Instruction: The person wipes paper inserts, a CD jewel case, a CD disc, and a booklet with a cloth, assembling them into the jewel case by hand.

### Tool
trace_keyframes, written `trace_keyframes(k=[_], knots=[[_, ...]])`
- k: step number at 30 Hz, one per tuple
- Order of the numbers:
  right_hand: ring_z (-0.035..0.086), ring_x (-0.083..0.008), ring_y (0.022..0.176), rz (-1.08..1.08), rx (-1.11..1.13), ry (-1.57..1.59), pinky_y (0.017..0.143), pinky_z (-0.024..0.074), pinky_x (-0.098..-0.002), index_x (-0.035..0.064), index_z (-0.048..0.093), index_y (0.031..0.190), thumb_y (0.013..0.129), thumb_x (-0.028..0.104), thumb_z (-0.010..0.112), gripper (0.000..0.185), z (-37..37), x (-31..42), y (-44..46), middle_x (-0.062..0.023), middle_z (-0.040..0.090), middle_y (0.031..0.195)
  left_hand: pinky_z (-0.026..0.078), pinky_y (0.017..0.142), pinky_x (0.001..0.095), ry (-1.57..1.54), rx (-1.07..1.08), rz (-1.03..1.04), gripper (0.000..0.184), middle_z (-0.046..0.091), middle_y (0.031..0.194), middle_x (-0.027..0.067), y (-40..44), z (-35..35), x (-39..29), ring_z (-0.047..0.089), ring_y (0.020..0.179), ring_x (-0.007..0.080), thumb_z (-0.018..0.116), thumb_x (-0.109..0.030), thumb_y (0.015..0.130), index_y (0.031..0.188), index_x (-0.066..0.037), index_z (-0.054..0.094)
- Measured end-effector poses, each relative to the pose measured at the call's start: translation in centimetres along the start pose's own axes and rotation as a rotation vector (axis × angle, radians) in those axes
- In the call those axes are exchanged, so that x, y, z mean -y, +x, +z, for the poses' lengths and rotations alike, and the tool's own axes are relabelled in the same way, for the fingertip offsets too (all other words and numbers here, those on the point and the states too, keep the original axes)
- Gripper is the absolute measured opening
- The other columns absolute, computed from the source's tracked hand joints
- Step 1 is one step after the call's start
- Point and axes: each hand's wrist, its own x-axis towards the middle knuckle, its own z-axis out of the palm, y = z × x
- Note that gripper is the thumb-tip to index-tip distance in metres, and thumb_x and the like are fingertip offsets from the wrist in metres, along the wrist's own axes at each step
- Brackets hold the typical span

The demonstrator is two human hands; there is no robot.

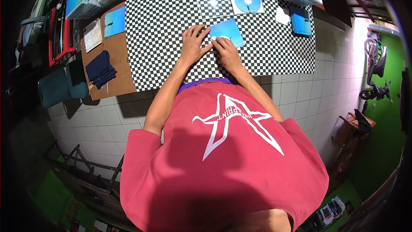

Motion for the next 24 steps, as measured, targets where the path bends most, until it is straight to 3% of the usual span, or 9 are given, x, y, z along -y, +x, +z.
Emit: trace_keyframes(k=[2,7,15,18,24], knots=[[0.059,-0.0330,0.118,-0.028,0.001,-0.017,0.103,0.0488,-0.0416,-0.0009,0.065,0.123,0.075,-0.006,0.063,0.049,-0.2,-0.1,-1.4,-0.0149,0.064,0.125,0.028,0.116,0.0516,0.062,0.015,0.050,0.062,0.053,0.143,0.0084,0.0,-0.1,0.2,0.043,0.135,0.0300,0.074,-0.036,0.084,0.140,-0.015,0.059],[0.058,-0.0335,0.119,-0.051,0.049,-0.025,0.103,0.0485,-0.0420,-0.0028,0.064,0.123,0.074,-0.004,0.063,0.048,-1.6,0.3,-3.2,-0.0166,0.062,0.127,0.026,0.117,0.0532,0.089,-0.028,0.045,0.047,0.055,0.140,0.0086,0.1,0.2,-0.1,0.044,0.134,0.0294,0.066,-0.028,0.094,0.138,-0.013,0.061],[0.059,-0.0318,0.117,-0.129,0.051,-0.138,0.102,0.0495,-0.0412,-0.0043,0.066,0.119,0.078,0.002,0.062,0.041,-1.7,-0.1,-4.0,-0.0151,0.064,0.123,0.029,0.114,0.0509,0.031,-0.130,-0.052,0.044,0.061,0.131,0.0060,0.7,1.1,-1.1,0.049,0.126,0.0287,0.078,-0.030,0.085,0.123,-0.011,0.070],[0.060,-0.0299,0.115,-0.131,0.055,-0.116,0.099,0.0512,-0.0390,-0.0002,0.066,0.121,0.078,0.002,0.064,0.043,-1.4,-0.5,-2.9,-0.0134,0.064,0.124,0.032,0.110,0.0484,-0.029,-0.125,-0.084,0.043,0.062,0.130,0.0047,0.9,1.2,-1.0,0.049,0.124,0.0282,0.080,-0.028,0.082,0.121,-0.011,0.072],[0.062,-0.0294,0.104,-0.116,-0.124,-0.151,0.092,0.0511,-0.0389,-0.0026,0.068,0.111,0.077,0.002,0.062,0.034,-0.7,-2.5,1.7,-0.0124,0.067,0.110,0.034,0.109,0.0475,-0.040,-0.130,-0.096,0.044,0.062,0.130,0.0028,0.9,1.1,-1.1,0.049,0.124,0.0287,0.082,-0.025,0.080,0.121,-0.012,0.073]])
